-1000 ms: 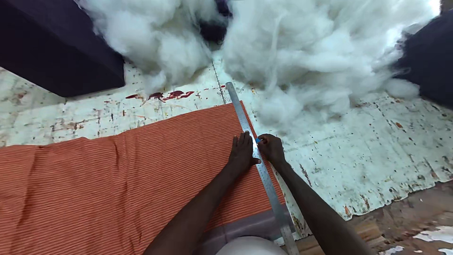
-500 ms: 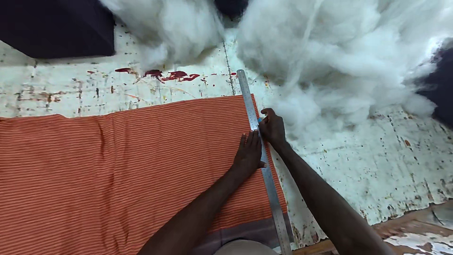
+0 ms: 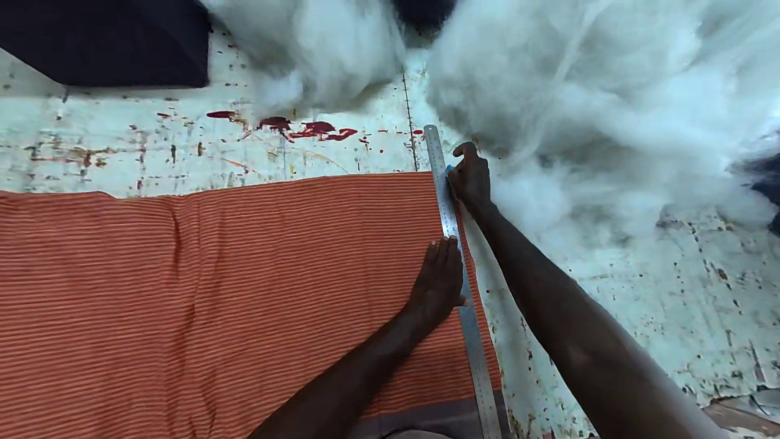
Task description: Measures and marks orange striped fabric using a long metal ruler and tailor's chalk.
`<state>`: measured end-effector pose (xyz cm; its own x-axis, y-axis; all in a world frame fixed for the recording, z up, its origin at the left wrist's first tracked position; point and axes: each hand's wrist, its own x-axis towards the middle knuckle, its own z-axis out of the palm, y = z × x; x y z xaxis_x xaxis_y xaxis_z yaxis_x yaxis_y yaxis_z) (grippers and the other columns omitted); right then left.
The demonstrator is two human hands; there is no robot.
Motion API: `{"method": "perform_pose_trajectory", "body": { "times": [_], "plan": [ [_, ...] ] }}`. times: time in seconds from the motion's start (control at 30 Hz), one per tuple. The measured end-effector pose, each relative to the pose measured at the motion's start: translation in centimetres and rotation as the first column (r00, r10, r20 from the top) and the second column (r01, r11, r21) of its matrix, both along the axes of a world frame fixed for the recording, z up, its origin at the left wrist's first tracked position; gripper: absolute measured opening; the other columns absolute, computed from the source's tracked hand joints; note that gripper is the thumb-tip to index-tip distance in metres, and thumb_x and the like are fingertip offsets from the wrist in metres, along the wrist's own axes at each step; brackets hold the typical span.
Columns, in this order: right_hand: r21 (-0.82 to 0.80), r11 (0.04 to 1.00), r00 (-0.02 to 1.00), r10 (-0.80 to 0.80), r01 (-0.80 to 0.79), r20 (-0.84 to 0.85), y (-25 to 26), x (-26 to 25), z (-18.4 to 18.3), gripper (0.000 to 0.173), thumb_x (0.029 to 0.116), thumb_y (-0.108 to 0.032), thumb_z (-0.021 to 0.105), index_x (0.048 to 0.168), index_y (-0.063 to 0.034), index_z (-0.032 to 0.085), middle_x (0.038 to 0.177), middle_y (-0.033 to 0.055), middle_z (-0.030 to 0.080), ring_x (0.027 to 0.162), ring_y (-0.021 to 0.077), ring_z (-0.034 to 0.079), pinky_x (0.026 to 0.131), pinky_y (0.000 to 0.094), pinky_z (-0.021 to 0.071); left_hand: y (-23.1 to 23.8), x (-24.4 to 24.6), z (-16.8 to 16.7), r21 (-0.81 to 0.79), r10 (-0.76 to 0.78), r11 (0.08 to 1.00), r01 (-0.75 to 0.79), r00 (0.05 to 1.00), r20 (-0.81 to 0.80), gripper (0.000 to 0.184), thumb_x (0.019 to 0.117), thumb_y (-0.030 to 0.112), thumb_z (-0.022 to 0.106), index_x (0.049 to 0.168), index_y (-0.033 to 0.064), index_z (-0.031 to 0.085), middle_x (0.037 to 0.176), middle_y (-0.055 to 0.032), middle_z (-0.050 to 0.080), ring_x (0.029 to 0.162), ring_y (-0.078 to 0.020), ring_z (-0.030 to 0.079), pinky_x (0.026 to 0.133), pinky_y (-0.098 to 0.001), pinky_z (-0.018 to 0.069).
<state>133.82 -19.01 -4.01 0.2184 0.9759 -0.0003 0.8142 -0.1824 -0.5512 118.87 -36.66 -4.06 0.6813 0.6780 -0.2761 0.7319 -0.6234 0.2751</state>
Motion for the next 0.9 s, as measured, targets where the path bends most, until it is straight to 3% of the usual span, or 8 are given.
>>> {"method": "perform_pose_trajectory", "body": {
  "times": [0.17,0.33,0.47,0.7,0.9],
  "plan": [
    [-0.051,0.998,0.999,0.025,-0.026,-0.020,1.6,0.7,1.0,0.045,0.0897,-0.007,0.064,0.134,-0.0063,0.055,0.089,0.0161,0.070,0.078,0.0343,0.070,0.069,0.0535,0.0572,-0.2,-0.1,-0.3,0.040,-0.015,0.999,0.015,1.000,-0.011,0.107,0.0907,0.068,0.060,0.158,-0.0075,0.024,0.170,-0.0229,0.008,0.159,-0.0359,0.008,0.127,-0.0556,0.0081],
    [-0.048,0.999,0.999,0.024,-0.026,-0.046,-5.8,0.1,2.6,0.029,0.0942,-0.011,0.064,0.122,-0.0026,0.066,0.090,0.0145,0.072,0.080,0.0298,0.071,0.075,0.0517,0.0578,-0.3,-0.4,-0.6,0.002,0.013,1.000,-0.013,0.999,0.040,0.107,0.0899,0.067,0.063,0.159,-0.0061,0.024,0.171,-0.0212,0.009,0.159,-0.0333,0.007,0.127,-0.0567,0.0059],
    [-0.069,0.997,0.998,-0.031,0.027,-0.056,-11.5,0.4,1.6,0.020,0.0940,-0.010,0.063,0.111,-0.0052,0.074,0.082,0.0097,0.072,0.071,0.0242,0.068,0.068,0.0469,0.0565,-0.5,-0.5,-0.2,-0.011,0.012,1.000,-0.011,0.999,0.037,0.107,0.0901,0.066,0.064,0.159,-0.0056,0.023,0.171,-0.0207,0.010,0.159,-0.0336,0.008,0.127,-0.0571,0.0062],
    [-0.122,0.991,0.986,-0.073,0.055,-0.149,-14.5,0.7,0.6,0.017,0.0936,-0.011,0.066,0.109,-0.0076,0.074,0.078,0.0066,0.071,0.067,0.0212,0.067,0.065,0.0458,0.0554,-0.5,-0.5,-0.4,0.015,0.000,1.000,0.000,1.000,0.012,0.109,0.0900,0.070,0.060,0.160,-0.0052,0.023,0.171,-0.0206,0.008,0.159,-0.0346,0.008,0.127,-0.0580,0.0045],
    [-0.122,0.992,0.994,-0.017,0.005,-0.104,-16.1,0.5,0.7,0.016,0.0934,-0.012,0.065,0.106,-0.0071,0.074,0.079,0.0084,0.072,0.071,0.0245,0.068,0.068,0.0488,0.0561,-0.2,-0.3,-1.2,0.034,-0.002,0.999,0.002,1.000,-0.003,0.111,0.0882,0.073,0.059,0.159,-0.0049,0.024,0.171,-0.0205,0.008,0.160,-0.0322,0.006,0.127,-0.0572,0.0035]
  ]
}}
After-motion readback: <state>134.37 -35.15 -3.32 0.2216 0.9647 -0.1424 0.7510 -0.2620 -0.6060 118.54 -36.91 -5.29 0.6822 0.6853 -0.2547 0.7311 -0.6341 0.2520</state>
